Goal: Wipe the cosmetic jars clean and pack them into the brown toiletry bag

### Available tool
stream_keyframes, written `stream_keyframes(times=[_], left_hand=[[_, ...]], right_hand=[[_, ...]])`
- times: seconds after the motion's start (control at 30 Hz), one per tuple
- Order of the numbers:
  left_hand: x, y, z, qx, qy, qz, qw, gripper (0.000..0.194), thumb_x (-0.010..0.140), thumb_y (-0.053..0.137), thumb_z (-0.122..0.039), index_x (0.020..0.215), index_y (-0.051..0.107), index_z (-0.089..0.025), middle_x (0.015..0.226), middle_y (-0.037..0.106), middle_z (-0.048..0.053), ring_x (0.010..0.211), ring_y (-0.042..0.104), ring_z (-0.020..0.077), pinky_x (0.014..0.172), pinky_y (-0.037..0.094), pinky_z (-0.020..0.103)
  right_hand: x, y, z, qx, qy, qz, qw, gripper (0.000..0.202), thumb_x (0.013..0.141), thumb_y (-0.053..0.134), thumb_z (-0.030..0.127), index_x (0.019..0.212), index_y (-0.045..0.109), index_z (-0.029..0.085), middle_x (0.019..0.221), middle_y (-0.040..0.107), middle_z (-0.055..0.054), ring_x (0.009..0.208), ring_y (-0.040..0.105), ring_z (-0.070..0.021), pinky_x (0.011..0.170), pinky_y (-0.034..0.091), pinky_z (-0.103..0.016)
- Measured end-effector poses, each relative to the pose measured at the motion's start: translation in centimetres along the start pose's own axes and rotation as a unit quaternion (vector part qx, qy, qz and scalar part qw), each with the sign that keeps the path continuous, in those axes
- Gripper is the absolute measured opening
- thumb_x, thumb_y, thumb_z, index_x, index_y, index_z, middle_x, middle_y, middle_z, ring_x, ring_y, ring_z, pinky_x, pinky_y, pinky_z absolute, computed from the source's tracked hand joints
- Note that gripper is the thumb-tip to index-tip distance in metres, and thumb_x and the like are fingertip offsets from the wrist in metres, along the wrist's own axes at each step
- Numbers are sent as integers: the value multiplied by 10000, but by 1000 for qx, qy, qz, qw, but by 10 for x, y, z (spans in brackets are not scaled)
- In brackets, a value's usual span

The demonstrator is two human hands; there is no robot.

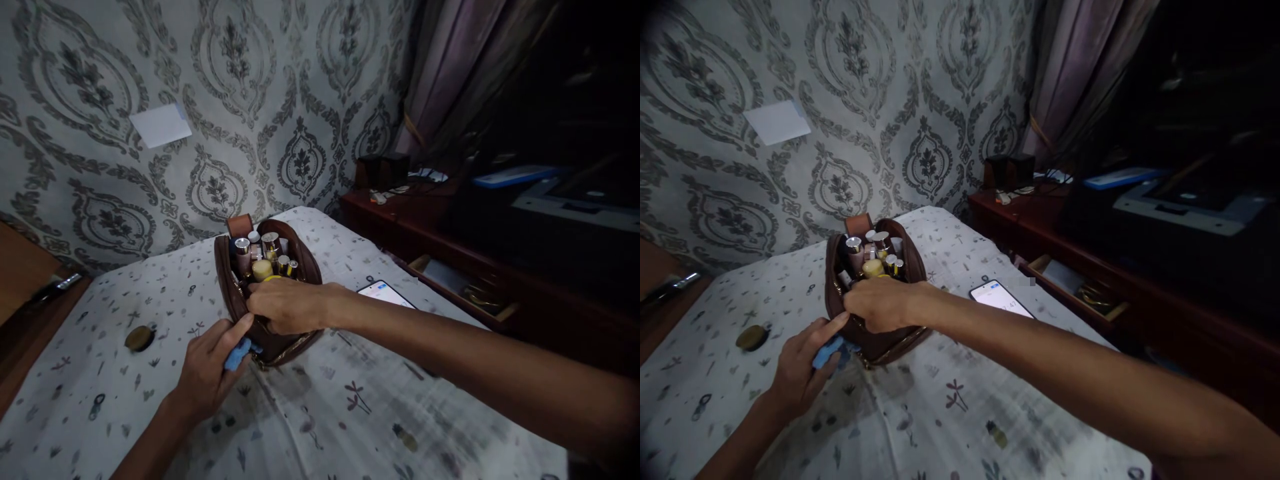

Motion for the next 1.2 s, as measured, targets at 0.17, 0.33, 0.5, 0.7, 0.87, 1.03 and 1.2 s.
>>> stream_keyframes(times=[0.17, 0.33, 0.5, 0.7, 0.87, 1.03, 1.2], left_hand=[[7, -3, -3, -3, 12, -7, 1000, 426, 1021, 407, -245, 1441, 467, -208, 805, 575, 15, 641, 575, 129, 585, 450, 202], [2, 0, 1, 5, 12, -2, 1000, 438, 1024, 406, -253, 1457, 447, -204, 812, 567, 22, 664, 571, 146, 592, 439, 224], [-1, 0, 2, 13, 12, 3, 1000, 431, 1033, 391, -269, 1458, 434, -204, 850, 572, 32, 673, 571, 144, 595, 433, 222], [5, -3, -1, 22, 14, 11, 1000, 428, 1037, 394, -279, 1459, 418, -210, 820, 551, 22, 654, 567, 142, 586, 430, 217], [7, -5, -2, 21, 23, 15, 999, 447, 1038, 387, -280, 1481, 394, -219, 798, 555, 18, 627, 569, 141, 562, 433, 210], [11, -7, -3, 25, 30, 8, 999, 450, 1041, 379, -284, 1486, 385, -218, 779, 548, 11, 602, 568, 135, 543, 430, 205], [14, -10, -5, 46, 38, 11, 998, 431, 1046, 368, -272, 1472, 391, -212, 825, 571, 28, 626, 586, 131, 545, 439, 198]], right_hand=[[0, 3, -1, 3, -15, -16, 1000, 183, 880, 573, 25, 990, 718, 47, 1070, 720, -165, 904, 670, -214, 677, 462, -295], [-1, 3, -4, 34, -20, -29, 999, 182, 861, 580, 3, 991, 705, 26, 986, 732, -156, 905, 671, -218, 717, 479, -289], [-2, -1, -2, 48, -3, -23, 999, 217, 872, 559, -14, 1026, 707, 22, 1025, 737, -167, 967, 671, -229, 760, 479, -287], [2, -2, -5, 71, -1, 9, 997, 223, 858, 570, 16, 1027, 716, 20, 908, 741, -147, 819, 665, -195, 625, 405, -262], [7, 0, -9, 98, -1, 26, 995, 237, 823, 596, 33, 1017, 732, 37, 908, 747, -131, 769, 659, -180, 595, 403, -253], [12, 0, -8, 83, 23, 59, 995, 264, 798, 595, 35, 1013, 748, 23, 870, 751, -150, 777, 681, -203, 572, 403, -260], [9, -3, -5, 97, 39, 66, 992, 286, 798, 609, 44, 1054, 737, 48, 882, 744, -123, 774, 669, -192, 574, 404, -254]])
Point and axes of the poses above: each hand's wrist, its own x-axis towards the middle knuckle, its own y-axis out of the palm, z = x × y, the point moved 1 cm from there along x, towards the middle knuckle
